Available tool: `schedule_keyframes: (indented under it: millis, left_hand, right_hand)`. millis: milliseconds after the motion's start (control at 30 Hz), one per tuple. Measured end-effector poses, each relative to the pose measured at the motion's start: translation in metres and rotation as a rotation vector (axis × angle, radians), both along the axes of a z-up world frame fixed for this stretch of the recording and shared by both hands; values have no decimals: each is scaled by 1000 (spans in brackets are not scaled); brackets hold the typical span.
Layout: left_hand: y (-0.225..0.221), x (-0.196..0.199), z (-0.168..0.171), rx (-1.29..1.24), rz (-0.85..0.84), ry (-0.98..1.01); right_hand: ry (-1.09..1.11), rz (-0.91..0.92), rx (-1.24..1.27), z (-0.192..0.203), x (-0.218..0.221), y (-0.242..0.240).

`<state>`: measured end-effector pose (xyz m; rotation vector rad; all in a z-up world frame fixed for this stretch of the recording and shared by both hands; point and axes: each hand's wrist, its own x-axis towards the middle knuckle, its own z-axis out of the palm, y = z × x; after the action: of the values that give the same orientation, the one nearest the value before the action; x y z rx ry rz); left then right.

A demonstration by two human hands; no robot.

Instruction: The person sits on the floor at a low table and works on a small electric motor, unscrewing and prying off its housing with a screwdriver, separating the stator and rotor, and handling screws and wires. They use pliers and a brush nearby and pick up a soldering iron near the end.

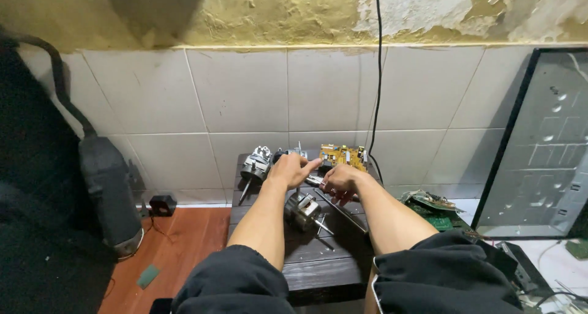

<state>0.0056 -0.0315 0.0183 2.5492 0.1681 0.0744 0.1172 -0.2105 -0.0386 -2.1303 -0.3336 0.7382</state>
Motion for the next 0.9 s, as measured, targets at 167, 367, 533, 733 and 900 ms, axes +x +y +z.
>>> schedule_keyframes:
  millis: [167,367,533,733,900]
  left_hand:
    - [21,4,-2,5,25,-69]
    - [34,-12,28,277,-169,-18]
    - [58,-30,5,249,-323,16]
    - [57,-57,31,141,-352,155]
    - [58,-61,14,95,-492,-292]
  right_hand:
    - [2,25,-117,0,0,-14]
    - [-1,63,-178,23,-5,-47]
    - [-49,33,-122,36,-16,-71]
    - [-204,90,-263,62,-28,-81]
    - [-224,159,-431,71,-51,-59]
